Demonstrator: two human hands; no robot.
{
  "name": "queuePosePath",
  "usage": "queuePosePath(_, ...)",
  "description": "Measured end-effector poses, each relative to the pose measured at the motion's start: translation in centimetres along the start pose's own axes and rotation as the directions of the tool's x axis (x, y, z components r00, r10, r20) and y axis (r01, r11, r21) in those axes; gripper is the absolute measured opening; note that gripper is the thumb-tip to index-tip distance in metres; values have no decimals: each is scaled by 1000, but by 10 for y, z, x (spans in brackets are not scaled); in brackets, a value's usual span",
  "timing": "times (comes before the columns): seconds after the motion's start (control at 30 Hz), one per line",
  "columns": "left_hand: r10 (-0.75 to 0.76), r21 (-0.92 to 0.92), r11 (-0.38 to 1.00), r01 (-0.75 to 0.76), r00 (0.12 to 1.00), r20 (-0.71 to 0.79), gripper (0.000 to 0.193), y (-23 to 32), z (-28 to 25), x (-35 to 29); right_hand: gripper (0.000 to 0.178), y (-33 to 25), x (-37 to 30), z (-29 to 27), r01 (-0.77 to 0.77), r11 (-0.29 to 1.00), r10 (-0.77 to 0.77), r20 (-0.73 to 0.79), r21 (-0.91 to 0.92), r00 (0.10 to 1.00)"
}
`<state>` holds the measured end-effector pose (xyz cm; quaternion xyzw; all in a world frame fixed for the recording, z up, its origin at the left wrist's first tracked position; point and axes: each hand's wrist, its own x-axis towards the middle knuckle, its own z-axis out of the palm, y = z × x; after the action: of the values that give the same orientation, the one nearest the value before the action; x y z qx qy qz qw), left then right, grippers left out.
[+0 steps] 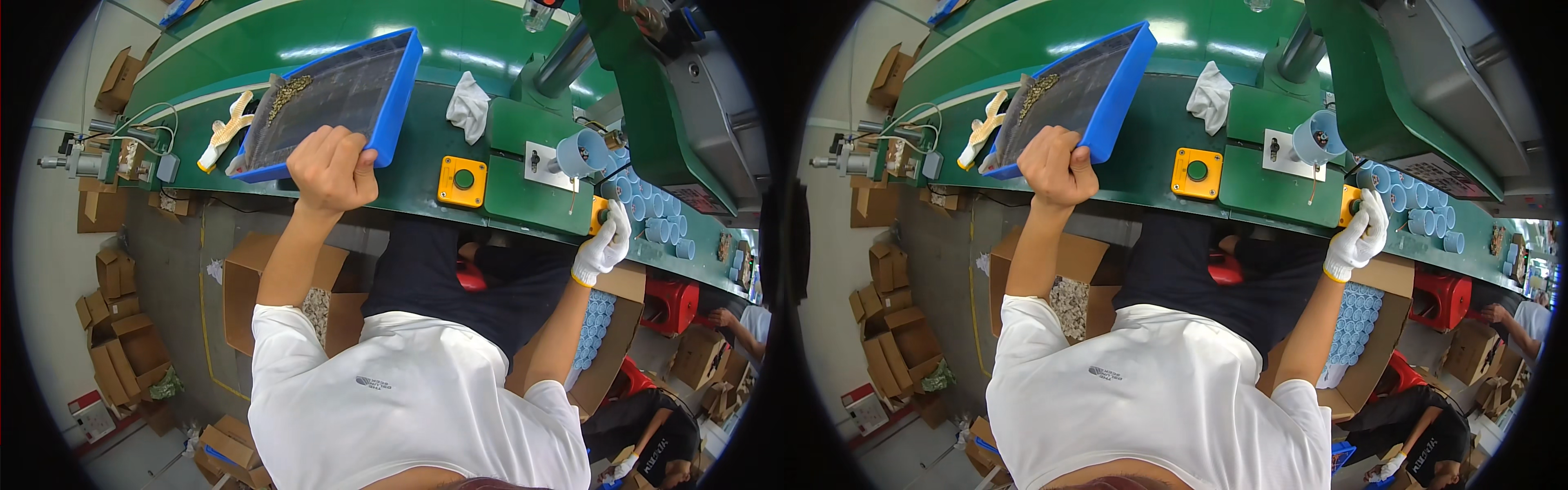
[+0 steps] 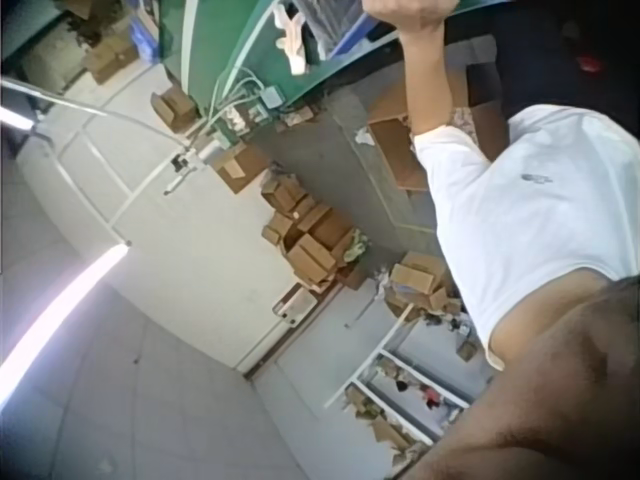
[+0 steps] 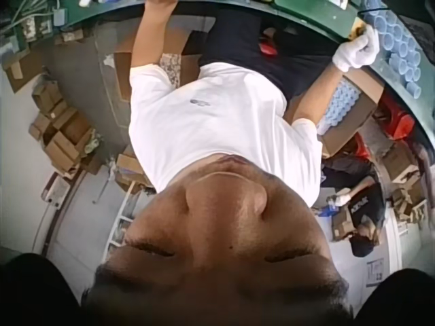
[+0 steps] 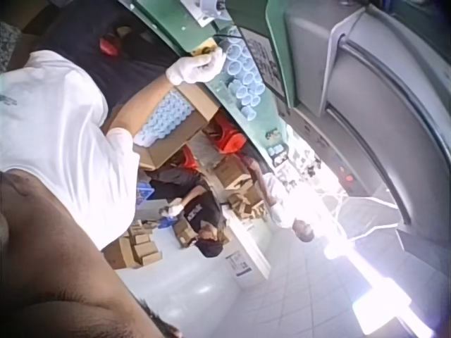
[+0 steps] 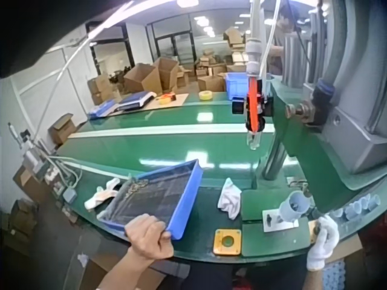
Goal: Assembling small plastic electronic components using a press machine and packing them into boxes.
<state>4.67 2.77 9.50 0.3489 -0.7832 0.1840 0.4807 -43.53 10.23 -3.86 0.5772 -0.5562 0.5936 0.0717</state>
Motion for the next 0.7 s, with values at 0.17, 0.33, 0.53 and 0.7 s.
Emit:
queuePosePath(0.17, -22, -29, 999, 29, 976, 219, 14, 30, 12, -29, 28, -5, 2, 0, 18, 1000, -18, 1, -25, 1000)
queuePosePath(0.33, -82, -23, 995, 95, 935, 345, 19, 50, 28, -65, 27, -10, 5, 3, 17, 999, -17, 0, -50, 1000)
queuePosePath(0.53, -368, -14, 912, 410, 834, 412, 13, 17, 15, -53, 21, -13, 7, 2, -18, 1000, 17, -48, -18, 999)
queuePosePath(0.7, -519, 529, 796, 293, 780, 349, 43, -149, 15, -82, 21, -16, 8, 4, -1, 1000, 0, -39, -27, 999)
